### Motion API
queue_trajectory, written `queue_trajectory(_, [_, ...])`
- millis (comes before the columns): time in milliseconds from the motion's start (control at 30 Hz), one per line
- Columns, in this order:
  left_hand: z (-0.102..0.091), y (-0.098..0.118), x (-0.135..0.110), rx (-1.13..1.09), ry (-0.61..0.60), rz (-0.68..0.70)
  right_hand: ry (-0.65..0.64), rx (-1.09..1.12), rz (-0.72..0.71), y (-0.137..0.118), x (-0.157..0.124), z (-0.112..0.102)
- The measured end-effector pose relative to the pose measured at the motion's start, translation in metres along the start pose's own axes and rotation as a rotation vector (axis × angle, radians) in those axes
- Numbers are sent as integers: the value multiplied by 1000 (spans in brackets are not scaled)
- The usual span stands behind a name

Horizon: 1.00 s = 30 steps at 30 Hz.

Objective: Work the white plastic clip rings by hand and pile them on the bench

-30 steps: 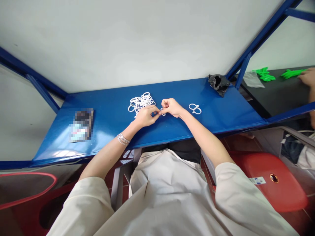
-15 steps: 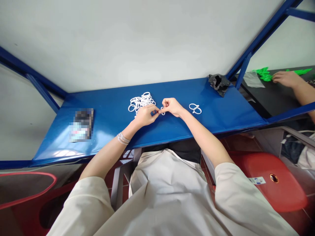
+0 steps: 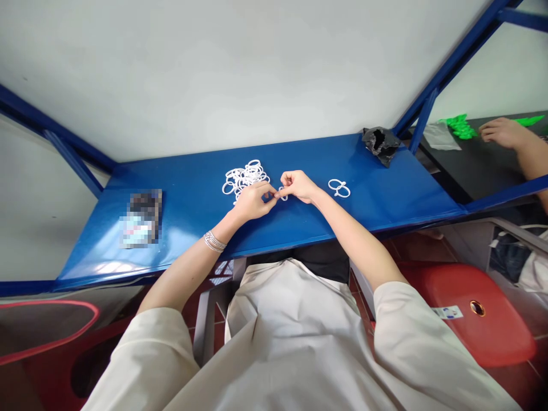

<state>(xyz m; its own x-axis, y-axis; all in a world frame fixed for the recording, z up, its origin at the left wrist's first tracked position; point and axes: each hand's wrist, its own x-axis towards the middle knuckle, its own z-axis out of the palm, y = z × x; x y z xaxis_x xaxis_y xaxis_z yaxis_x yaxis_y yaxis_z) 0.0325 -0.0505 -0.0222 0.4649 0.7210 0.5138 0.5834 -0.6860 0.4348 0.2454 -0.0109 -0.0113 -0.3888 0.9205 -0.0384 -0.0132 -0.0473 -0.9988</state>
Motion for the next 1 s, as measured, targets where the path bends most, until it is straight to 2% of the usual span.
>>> queue_trajectory(700, [0, -2, 0, -17, 7, 17, 32, -56, 7, 2, 1, -3])
queue_trajectory(1000, [-5, -5, 2, -31, 9, -35, 13, -71, -23, 0, 1, -3])
